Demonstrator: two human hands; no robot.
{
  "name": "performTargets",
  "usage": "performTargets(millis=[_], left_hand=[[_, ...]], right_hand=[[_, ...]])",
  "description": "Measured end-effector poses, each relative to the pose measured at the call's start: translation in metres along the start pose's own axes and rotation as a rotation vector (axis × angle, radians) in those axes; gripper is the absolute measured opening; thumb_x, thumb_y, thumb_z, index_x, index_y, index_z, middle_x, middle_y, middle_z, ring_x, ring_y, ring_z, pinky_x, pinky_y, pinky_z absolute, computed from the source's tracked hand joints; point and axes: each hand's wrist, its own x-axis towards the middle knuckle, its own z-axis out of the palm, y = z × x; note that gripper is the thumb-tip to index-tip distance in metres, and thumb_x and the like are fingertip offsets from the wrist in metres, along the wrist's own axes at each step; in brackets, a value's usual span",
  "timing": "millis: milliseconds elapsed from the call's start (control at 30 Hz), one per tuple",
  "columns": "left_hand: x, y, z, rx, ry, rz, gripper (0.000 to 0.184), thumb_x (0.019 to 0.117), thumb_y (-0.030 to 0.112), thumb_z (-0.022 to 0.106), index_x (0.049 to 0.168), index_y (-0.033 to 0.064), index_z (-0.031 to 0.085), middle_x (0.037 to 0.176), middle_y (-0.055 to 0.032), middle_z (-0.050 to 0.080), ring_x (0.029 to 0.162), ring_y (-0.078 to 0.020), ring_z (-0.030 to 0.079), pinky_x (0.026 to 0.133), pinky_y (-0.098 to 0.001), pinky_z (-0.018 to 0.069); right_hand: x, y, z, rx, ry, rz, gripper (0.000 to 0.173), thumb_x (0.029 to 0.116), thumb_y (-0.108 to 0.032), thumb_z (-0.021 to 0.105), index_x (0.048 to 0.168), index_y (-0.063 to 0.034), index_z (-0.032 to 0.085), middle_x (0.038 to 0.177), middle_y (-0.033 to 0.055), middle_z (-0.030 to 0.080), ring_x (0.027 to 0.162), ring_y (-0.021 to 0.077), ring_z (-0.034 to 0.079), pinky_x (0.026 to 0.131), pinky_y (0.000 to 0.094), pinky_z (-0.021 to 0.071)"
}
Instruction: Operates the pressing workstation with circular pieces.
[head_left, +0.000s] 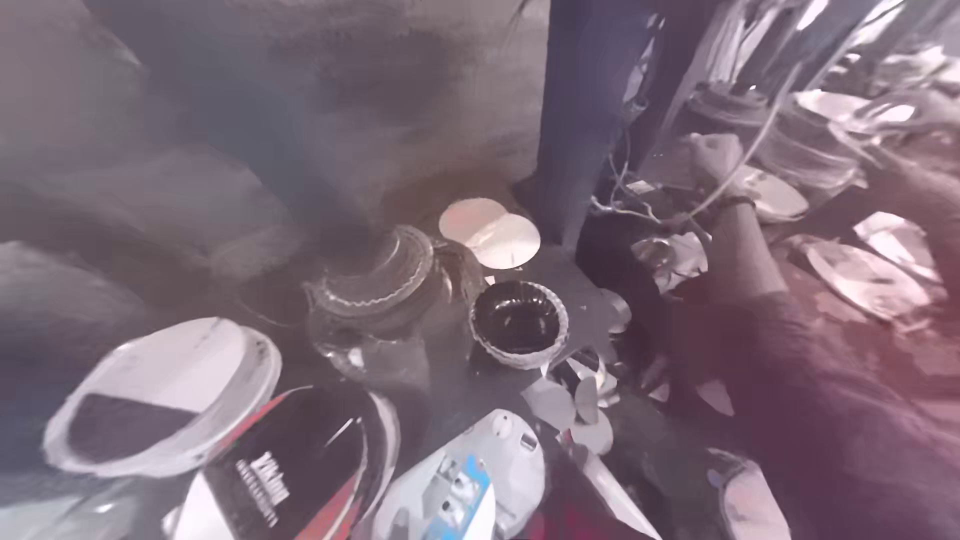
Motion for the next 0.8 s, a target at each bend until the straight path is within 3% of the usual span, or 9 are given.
performTargets(millis=[67,133,233,400,533,600,633,733,800], left_hand=[[-0.003,0.005,0.0,0.047,0.03,-0.007,0.042,0.0984,0.005,0.058,0.134,-0.0158,0.047,0.123,-0.0147,0.063,0.11,-0.0017,0.062,0.098,-0.0211,0.0507],[-0.005,0.008,-0.001,0.049,0.028,-0.029,0.044,0.0968,0.002,0.054,0.134,-0.0178,0.042,0.122,-0.0143,0.057,0.108,0.002,0.058,0.096,-0.0173,0.049],[-0.002,0.0,-0.005,0.004,0.027,-0.02,0.045,0.0974,0.001,0.057,0.135,-0.0181,0.043,0.125,-0.0159,0.061,0.11,-0.004,0.062,0.098,-0.0236,0.052],[0.0,-0.002,0.001,-0.106,0.039,-0.043,0.037,0.0964,0.001,0.06,0.129,-0.0111,0.05,0.116,-0.0012,0.069,0.103,-0.0012,0.067,0.093,-0.0249,0.0569],[-0.006,0.023,0.009,-0.119,0.11,-0.12,0.035,0.0925,-0.008,0.055,0.126,-0.0113,0.05,0.104,0.0088,0.067,0.092,0.0106,0.064,0.084,-0.0143,0.0556],[-0.005,0.025,0.006,-0.094,0.124,-0.137,0.028,0.0919,-0.008,0.055,0.119,-0.0087,0.053,0.097,0.0124,0.068,0.087,0.0108,0.064,0.082,-0.0145,0.0559],[-0.006,0.023,0.003,-0.063,0.119,-0.14,0.025,0.0921,-0.007,0.056,0.117,-0.0102,0.053,0.093,0.0121,0.068,0.085,0.0113,0.064,0.081,-0.0142,0.0559],[-0.005,0.016,-0.001,-0.039,0.083,-0.161,0.023,0.0913,-0.004,0.058,0.114,-0.0091,0.054,0.091,0.0121,0.067,0.083,0.0102,0.064,0.08,-0.0156,0.0562],[-0.004,0.004,0.0,-0.118,0.082,-0.144,0.022,0.0924,-0.002,0.06,0.114,-0.0031,0.056,0.094,0.0129,0.071,0.087,0.0052,0.067,0.083,-0.02,0.0576]], right_hand=[[0.016,0.049,0.018,0.155,0.217,-0.168,0.046,0.1083,-0.03,0.047,0.11,0.0124,0.065,0.104,0.0249,0.066,0.092,0.0253,0.064,0.087,0.0434,0.0498],[0.003,0.098,0.026,0.511,0.355,-0.217,0.043,0.1096,-0.033,0.042,0.125,0.0026,0.06,0.104,0.0093,0.063,0.089,0.0101,0.061,0.084,0.0301,0.0533],[-0.013,0.13,0.026,0.926,0.395,-0.354,0.032,0.1102,-0.02,0.035,0.087,-0.016,0.057,0.069,-0.0119,0.058,0.064,0.0015,0.058,0.068,0.0248,0.0541],[-0.028,0.116,0.026,0.881,0.424,-0.356,0.026,0.11,-0.02,0.038,0.09,-0.0159,0.054,0.067,-0.0139,0.054,0.061,-0.0004,0.057,0.066,0.023,0.0548],[-0.041,0.089,0.025,0.877,0.408,-0.271,0.024,0.1102,-0.017,0.041,0.093,-0.007,0.054,0.07,-0.0065,0.054,0.061,0.0025,0.056,0.065,0.0244,0.0545],[-0.059,0.021,0.014,0.561,0.29,-0.008,0.026,0.1113,-0.02,0.042,0.109,0.0017,0.055,0.08,-0.0022,0.049,0.064,-0.0007,0.05,0.068,0.0161,0.0491],[-0.054,0.0,0.011,0.304,0.183,-0.013,0.031,0.1121,-0.024,0.039,0.11,0.0027,0.054,0.084,-0.0005,0.05,0.068,-0.0024,0.049,0.072,0.0128,0.0469],[-0.017,-0.029,0.024,-0.126,0.021,-0.093,0.051,0.1123,-0.025,0.037,0.114,0.0226,0.056,0.116,0.0361,0.057,0.105,0.0333,0.056,0.099,0.0439,0.04],[0.001,-0.038,0.041,-0.299,-0.014,0.008,0.059,0.1127,-0.034,0.034,0.127,0.0198,0.054,0.139,0.0397,0.05,0.131,0.0449,0.052,0.11,0.0541,0.0364]])
